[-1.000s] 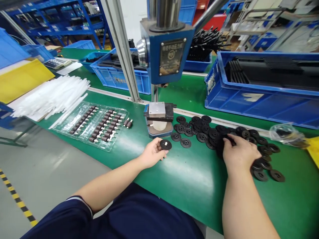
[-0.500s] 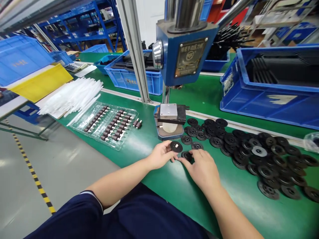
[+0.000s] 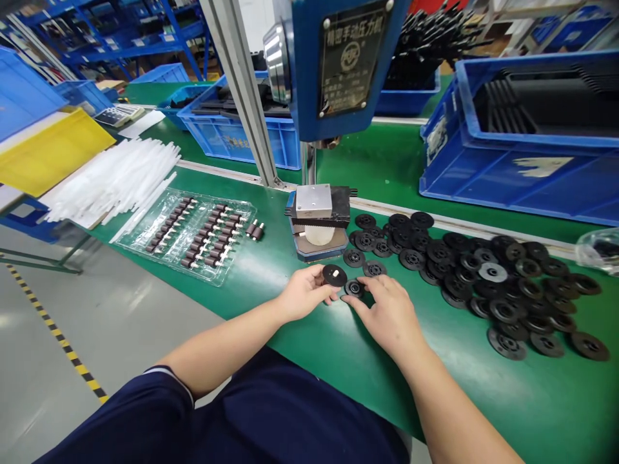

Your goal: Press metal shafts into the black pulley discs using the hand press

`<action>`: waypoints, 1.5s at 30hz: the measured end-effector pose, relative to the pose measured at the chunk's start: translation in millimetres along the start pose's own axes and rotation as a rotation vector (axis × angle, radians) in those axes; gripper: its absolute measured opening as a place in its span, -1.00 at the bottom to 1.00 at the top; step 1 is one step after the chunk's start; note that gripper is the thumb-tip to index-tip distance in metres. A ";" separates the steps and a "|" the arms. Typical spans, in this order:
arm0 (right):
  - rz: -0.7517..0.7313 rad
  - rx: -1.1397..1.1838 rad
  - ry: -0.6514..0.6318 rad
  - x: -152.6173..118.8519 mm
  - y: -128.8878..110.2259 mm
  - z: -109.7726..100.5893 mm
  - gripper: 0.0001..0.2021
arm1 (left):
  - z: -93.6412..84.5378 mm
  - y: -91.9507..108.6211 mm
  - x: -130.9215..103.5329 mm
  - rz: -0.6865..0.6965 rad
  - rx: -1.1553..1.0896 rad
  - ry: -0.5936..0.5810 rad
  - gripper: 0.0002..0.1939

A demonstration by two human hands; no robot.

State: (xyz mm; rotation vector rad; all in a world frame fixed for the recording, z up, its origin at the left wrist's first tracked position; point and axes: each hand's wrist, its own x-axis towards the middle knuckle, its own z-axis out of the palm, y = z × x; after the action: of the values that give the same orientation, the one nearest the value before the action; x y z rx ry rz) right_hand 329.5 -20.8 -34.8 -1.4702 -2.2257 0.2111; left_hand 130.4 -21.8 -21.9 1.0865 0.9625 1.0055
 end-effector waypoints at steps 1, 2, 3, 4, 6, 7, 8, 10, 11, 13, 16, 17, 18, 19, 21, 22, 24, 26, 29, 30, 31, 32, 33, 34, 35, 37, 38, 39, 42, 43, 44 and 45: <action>0.005 0.000 -0.001 0.1 -0.2 0.2 -0.58 | -0.1 0.4 -0.3 0.002 0.007 -0.006 -0.71; 0.011 -0.002 -0.002 0.1 -0.4 0.3 -0.59 | -0.2 0.9 -0.5 0.005 0.013 -0.013 -0.71; 0.016 -0.004 -0.002 0.0 -0.7 0.3 -0.58 | -0.2 1.2 -0.8 0.009 0.019 -0.020 -0.72; 0.022 -0.005 0.000 -0.2 -0.9 0.3 -0.57 | -0.1 1.6 -0.9 0.011 0.022 -0.024 -0.73; 0.032 -0.002 0.004 -0.7 -1.2 0.1 -0.55 | 0.3 2.2 -1.2 0.012 0.024 -0.023 -0.73; 0.036 0.000 0.006 -0.9 -1.4 0.1 -0.55 | 0.4 2.4 -1.2 0.010 0.023 -0.019 -0.73; 0.041 0.001 0.008 -1.1 -1.5 0.1 -0.55 | 0.6 2.6 -1.2 0.006 0.021 -0.014 -0.73; 0.047 0.001 0.008 -1.4 -1.7 0.6 -0.56 | 0.5 2.9 -1.0 -0.004 0.018 -0.007 -0.71; 0.049 0.001 0.007 -1.6 -1.8 1.0 -0.56 | 0.4 3.0 -0.8 -0.009 0.017 -0.008 -0.70; 0.051 0.004 0.008 -1.6 -2.0 2.2 -0.57 | -0.2 2.9 -0.7 -0.016 0.020 -0.018 -0.70; 0.049 0.025 0.029 -0.7 -2.1 2.1 -0.59 | -0.7 2.1 -1.1 -0.002 0.040 -0.035 -0.73; 0.050 0.041 0.047 -0.2 -2.3 0.6 -0.60 | -0.7 1.4 -1.4 0.010 0.046 -0.035 -0.73; 0.054 0.062 0.073 0.5 -2.9 -1.9 -0.61 | -0.7 0.3 -1.8 0.023 0.053 -0.032 -0.73; 0.066 0.088 0.113 1.2 -4.0 -5.4 -0.62 | -0.5 -1.1 -2.3 0.039 0.059 -0.027 -0.71; 0.104 0.147 0.228 2.6 -8.1 -15.0 -0.63 | -0.1 -4.7 -3.2 0.065 0.080 -0.013 -0.69; 0.119 0.177 0.289 3.1 -11.3 -20.3 -0.64 | 0.0 -6.6 -3.5 0.073 0.094 -0.006 -0.68; 0.110 0.236 0.367 3.1 -19.5 -29.5 -0.63 | 0.2 -9.6 -4.3 0.078 0.134 0.008 -0.69; 0.049 0.301 0.368 1.8 -28.7 -34.3 -0.61 | 0.1 -10.4 -5.1 0.096 0.210 0.020 -0.71; -0.057 0.372 0.295 -1.6 -39.7 -31.8 -0.59 | -0.2 -7.7 -6.5 0.166 0.367 0.016 -0.74; -0.082 0.379 0.270 -2.7 -42.0 -29.4 -0.59 | -0.3 -6.4 -6.9 0.186 0.410 0.008 -0.74; -0.101 0.378 0.248 -3.7 -43.6 -26.9 -0.58 | -0.3 -5.0 -7.2 0.201 0.439 0.000 -0.73; -0.111 0.372 0.232 -4.6 -44.6 -24.7 -0.57 | -0.3 -3.9 -7.4 0.210 0.456 -0.006 -0.72; -0.116 0.364 0.222 -5.3 -45.1 -22.9 -0.57 | -0.2 -3.0 -7.5 0.215 0.464 -0.007 -0.71; -0.119 0.358 0.216 -5.8 -45.3 -21.8 -0.57 | -0.1 -2.2 -7.5 0.219 0.468 -0.006 -0.70; -0.119 0.354 0.214 -6.2 -45.3 -21.2 -0.57 | 0.1 -1.7 -7.5 0.223 0.471 -0.003 -0.69; -0.113 0.351 0.214 -6.7 -45.2 -21.4 -0.59 | 0.6 -0.8 -7.4 0.231 0.483 0.003 -0.69; -0.110 0.351 0.215 -6.8 -45.2 -21.7 -0.60 | 0.8 -0.4 -7.3 0.233 0.487 0.002 -0.69; -0.107 0.350 0.214 -6.8 -45.3 -22.1 -0.61 | 1.0 0.0 -7.3 0.233 0.488 -0.001 -0.69; -0.098 0.344 0.206 -6.3 -45.8 -22.7 -0.63 | 1.3 0.9 -7.1 0.233 0.481 -0.012 -0.69; -0.096 0.341 0.202 -6.1 -46.0 -22.5 -0.63 | 1.4 1.1 -7.0 0.236 0.481 -0.015 -0.69; -0.093 0.338 0.197 -5.8 -46.2 -22.3 -0.63 | 1.5 1.2 -6.9 0.241 0.482 -0.017 -0.69; -0.093 0.337 0.195 -5.5 -46.4 -21.9 -0.63 | 1.6 1.2 -6.8 0.243 0.482 -0.017 -0.68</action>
State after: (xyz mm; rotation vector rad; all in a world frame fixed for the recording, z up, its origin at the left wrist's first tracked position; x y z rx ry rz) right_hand 302.8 -47.8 0.2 -1.1537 -1.9817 0.3750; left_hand 130.0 -28.4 -19.6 1.6412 1.1082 0.9795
